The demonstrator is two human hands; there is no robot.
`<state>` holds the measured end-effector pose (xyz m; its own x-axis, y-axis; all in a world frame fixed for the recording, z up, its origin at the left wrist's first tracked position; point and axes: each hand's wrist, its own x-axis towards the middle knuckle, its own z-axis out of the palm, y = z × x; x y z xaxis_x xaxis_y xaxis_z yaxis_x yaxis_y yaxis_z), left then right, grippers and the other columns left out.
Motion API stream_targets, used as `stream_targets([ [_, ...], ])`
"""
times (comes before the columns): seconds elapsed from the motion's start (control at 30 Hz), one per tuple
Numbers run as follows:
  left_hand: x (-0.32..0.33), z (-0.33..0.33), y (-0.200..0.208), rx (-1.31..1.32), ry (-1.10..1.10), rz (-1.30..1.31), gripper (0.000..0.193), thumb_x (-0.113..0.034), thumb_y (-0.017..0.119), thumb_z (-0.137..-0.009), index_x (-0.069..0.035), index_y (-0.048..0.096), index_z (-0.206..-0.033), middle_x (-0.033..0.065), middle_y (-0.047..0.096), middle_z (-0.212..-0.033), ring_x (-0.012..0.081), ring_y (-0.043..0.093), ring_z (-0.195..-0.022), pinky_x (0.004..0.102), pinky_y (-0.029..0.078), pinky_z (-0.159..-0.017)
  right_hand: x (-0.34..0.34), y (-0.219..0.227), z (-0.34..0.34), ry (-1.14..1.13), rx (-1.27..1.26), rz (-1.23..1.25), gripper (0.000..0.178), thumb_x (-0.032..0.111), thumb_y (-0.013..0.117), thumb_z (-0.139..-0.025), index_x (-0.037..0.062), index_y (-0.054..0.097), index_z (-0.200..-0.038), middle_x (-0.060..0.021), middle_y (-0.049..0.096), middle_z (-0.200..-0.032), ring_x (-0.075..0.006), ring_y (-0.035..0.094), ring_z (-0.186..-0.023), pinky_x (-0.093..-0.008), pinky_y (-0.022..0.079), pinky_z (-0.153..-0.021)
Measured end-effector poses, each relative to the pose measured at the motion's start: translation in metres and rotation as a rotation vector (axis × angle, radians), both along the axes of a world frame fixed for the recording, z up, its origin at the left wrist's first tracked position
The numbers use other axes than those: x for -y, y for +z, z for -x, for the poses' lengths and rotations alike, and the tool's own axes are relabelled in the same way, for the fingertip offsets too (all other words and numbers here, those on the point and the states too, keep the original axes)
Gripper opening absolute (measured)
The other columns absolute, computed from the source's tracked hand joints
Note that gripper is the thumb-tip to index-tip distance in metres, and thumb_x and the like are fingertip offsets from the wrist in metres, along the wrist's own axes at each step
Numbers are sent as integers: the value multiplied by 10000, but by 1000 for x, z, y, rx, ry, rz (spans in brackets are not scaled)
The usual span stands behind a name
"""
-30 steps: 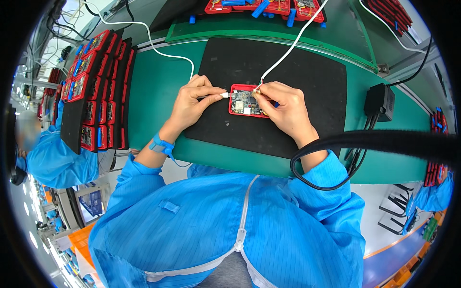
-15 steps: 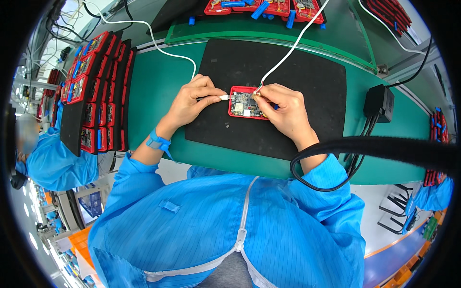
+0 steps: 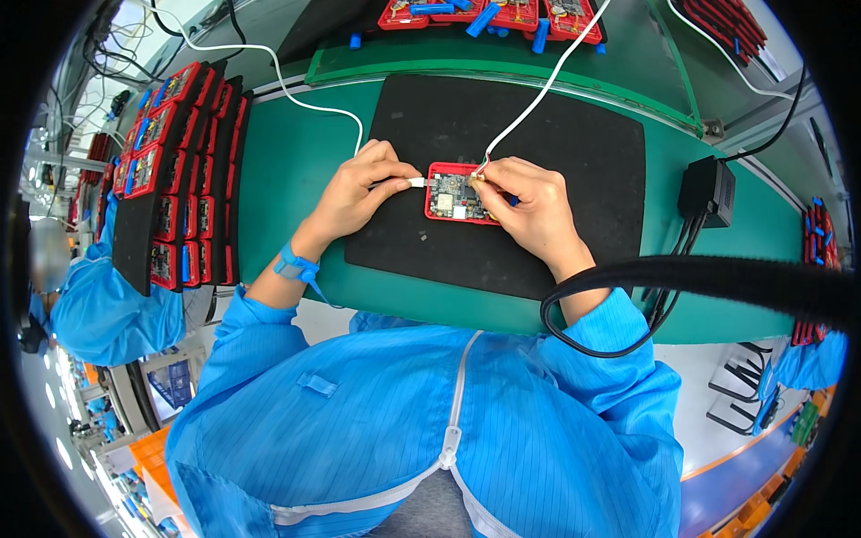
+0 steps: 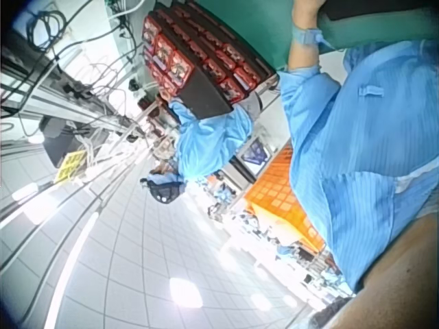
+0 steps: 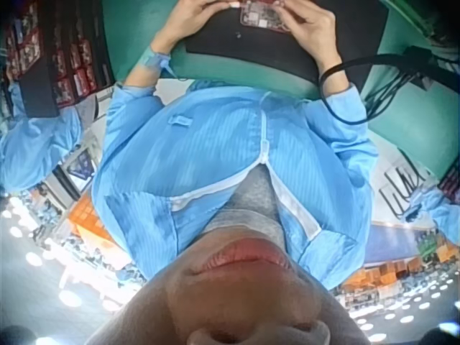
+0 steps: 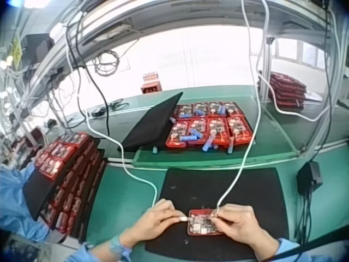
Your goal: The person picks up a circuit board, connects a white cable and a wire connector, and then disconnects them after checking a monitor. They then place the board on a different stack and repeat the process with another board from under a foam sheet.
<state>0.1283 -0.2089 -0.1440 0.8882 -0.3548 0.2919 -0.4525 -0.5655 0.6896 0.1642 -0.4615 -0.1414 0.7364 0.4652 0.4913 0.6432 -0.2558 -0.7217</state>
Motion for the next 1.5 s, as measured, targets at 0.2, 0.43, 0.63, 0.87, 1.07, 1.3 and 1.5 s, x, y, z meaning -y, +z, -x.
stream_targets([
  [0.2,3,4,0,27,-17,-3,187,-24,698,-792,-17,705,-978,46,529,-773,190,497,-762,313,417,-670,1,-2,0,-2,-1,-5,96,-11,682,-778,-27,685,-873,-119,665,-773,-212,639,-660,-287,497,-584],
  [0.43,4,-2,-2,66,22,21,196,-22,742,-746,-30,724,-941,63,635,-809,188,578,-770,305,461,-655,0,-3,1,6,-3,-12,89,10,694,-784,-25,679,-864,-131,667,-779,-239,647,-670,-309,511,-588],
  [0.63,4,-4,4,-77,5,66,148,-25,746,-741,-29,733,-889,59,644,-783,187,587,-758,306,464,-648,1,-1,4,-5,9,11,84,10,694,-785,-25,678,-860,-126,664,-770,-235,643,-661,-310,507,-583],
  [0.87,9,0,6,-79,11,10,149,-32,742,-743,-25,729,-891,70,652,-797,195,597,-772,315,469,-650,3,-5,5,2,12,-28,98,-36,660,-772,-23,691,-863,-104,650,-735,-188,617,-628,-272,472,-569],
  [1.07,5,-18,7,-42,-2,31,137,-39,739,-746,-25,727,-882,68,658,-804,202,594,-768,313,476,-665,1,2,-10,6,20,17,92,11,692,-784,-26,680,-868,-129,668,-776,-228,650,-668,-302,512,-594],
  [1.3,11,-8,15,6,62,57,130,-145,743,-772,-48,671,-819,97,606,-799,270,576,-786,380,483,-707,-1,6,-8,9,107,-3,146,89,681,-789,11,599,-696,-142,518,-618,-304,521,-537,-397,420,-489],
  [1.5,4,5,-3,-28,-57,28,152,-189,700,-841,-58,690,-918,83,624,-843,243,604,-846,359,493,-753,5,5,17,16,71,-31,82,106,691,-801,26,686,-817,-139,642,-759,-273,636,-647,-345,506,-584],
])
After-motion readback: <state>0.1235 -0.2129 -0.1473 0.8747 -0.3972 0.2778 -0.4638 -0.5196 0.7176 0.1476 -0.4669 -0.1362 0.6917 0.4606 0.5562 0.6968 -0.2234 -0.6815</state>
